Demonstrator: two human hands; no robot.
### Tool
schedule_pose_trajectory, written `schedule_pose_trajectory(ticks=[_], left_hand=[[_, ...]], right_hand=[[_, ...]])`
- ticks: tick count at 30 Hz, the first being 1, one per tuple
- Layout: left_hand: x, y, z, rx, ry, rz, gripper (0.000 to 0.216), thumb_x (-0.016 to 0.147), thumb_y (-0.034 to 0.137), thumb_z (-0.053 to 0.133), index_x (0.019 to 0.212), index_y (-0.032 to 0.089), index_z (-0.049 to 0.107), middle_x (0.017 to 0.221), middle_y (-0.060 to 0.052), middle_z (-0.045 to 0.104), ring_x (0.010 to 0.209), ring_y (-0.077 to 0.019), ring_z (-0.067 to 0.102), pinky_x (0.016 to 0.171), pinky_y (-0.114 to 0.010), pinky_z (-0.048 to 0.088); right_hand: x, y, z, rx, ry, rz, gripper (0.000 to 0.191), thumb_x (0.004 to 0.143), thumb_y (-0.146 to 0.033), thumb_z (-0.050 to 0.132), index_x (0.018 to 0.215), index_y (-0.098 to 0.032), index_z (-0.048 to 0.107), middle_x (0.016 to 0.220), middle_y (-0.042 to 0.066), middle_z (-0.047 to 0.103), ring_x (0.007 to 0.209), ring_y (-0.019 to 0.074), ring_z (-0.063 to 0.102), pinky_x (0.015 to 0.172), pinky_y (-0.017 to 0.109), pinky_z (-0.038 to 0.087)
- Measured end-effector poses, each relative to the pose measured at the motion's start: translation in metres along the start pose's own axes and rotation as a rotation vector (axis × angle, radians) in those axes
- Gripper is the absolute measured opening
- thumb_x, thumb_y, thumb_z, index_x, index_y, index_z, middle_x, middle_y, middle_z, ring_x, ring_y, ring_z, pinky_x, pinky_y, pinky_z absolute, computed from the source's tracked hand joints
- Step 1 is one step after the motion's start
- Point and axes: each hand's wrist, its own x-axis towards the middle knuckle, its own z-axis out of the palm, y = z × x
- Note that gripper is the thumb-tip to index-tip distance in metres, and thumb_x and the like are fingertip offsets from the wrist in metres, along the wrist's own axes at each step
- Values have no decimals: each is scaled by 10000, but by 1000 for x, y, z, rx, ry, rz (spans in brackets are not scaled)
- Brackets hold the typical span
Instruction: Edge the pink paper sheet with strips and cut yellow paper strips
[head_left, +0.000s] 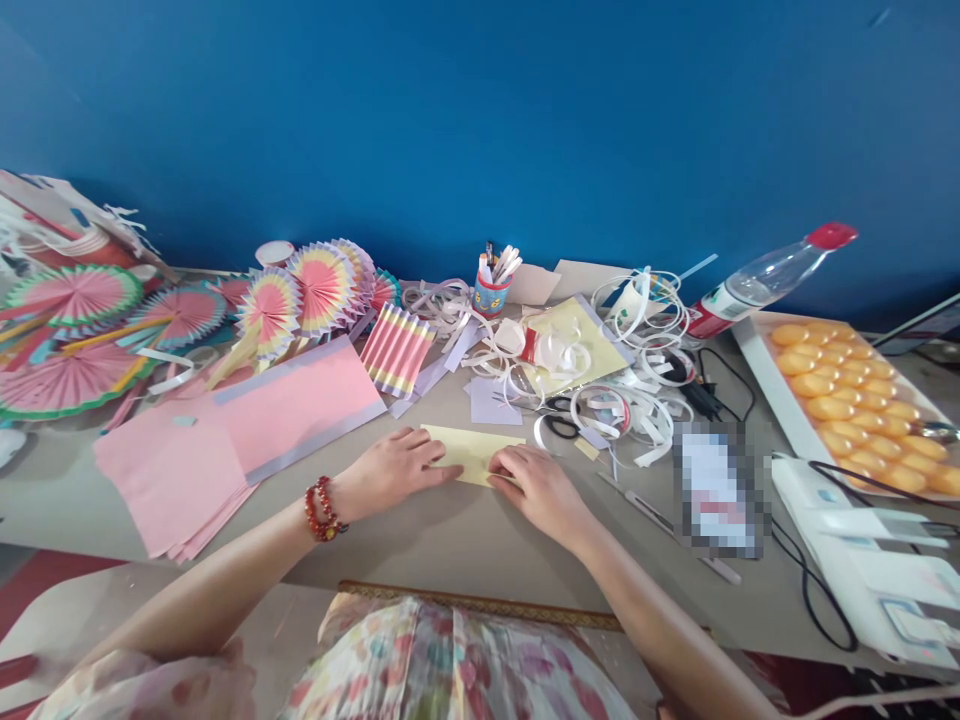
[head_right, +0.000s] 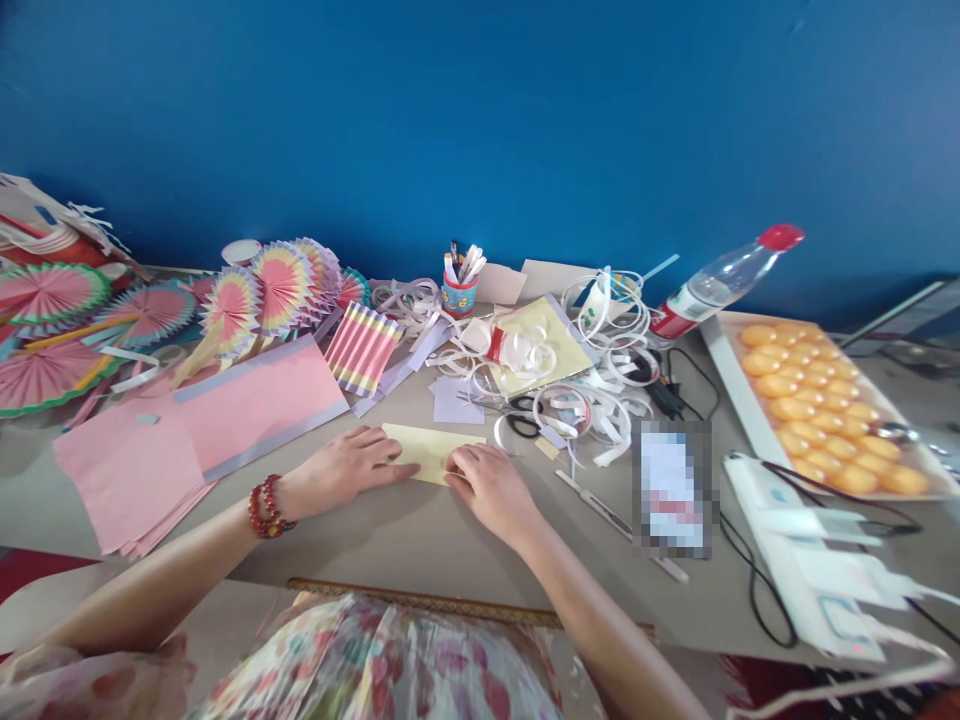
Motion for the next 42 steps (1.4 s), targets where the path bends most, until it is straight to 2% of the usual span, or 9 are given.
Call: schedule_pose_trajectory(ticks=[3,10,16,25,33,36,39,42], left_hand=[[2,1,2,25,-10,82,375,983,139,478,1318,307,488,998,-40,569,885,-190,497,815,-323,379],[5,0,2,4,-33,75,407,967,107,484,1326,299,490,973,-44,561,867,-196,489,813,-335,376],[4,-3,3,-57,-34,85,427,957,100,495,1329,311,492,990,-45,566,900,-192,498,832,-322,368],[4,-3,4,-30,-56,80,440,971,97,450,1353,313,478,1017,-49,560,921,-199,490,863,-328,363],[4,-3,3,-61,-41,80,474,945,70,456,1351,314,481,1020,-52,562,918,-199,498,879,-335,368],[3,-4,5,-81,-30,70,482,945,72,459,1350,333,480,1026,-50,561,923,-193,502,889,-330,368],[3,-5,7,-88,-32,68,488,944,79,455,1352,345,480,1029,-50,558,919,-192,498,888,-329,370],[3,-5,6,-88,-42,75,491,939,85,462,1354,347,482,1024,-51,556,896,-195,490,859,-328,373]], right_hand=[[0,-2,-1,-25,-8,11,90,941,-221,562,851,-224,554,849,19,657,841,185,612,765,306,427],[-14,9,-19,-53,-2,96,63,919,-218,559,860,-230,577,806,16,659,764,187,617,688,290,424],[-21,16,-28,-8,0,105,88,913,-196,544,837,-225,578,777,12,642,742,172,601,651,268,408],[-22,16,-22,-61,0,117,75,896,-194,613,845,-217,563,757,-3,621,749,172,585,680,274,392],[-28,16,-15,-102,57,63,62,946,-215,545,889,-218,569,845,27,642,833,194,594,748,307,415],[-33,16,-11,-183,85,41,112,965,-208,507,901,-213,599,858,43,635,848,204,584,768,325,419],[-38,14,-6,-323,95,-26,202,975,-160,457,998,-220,648,933,64,637,894,216,568,811,349,413],[-39,9,-3,-403,72,-148,340,978,-139,440,1236,-283,609,1043,65,641,960,225,551,884,374,403]])
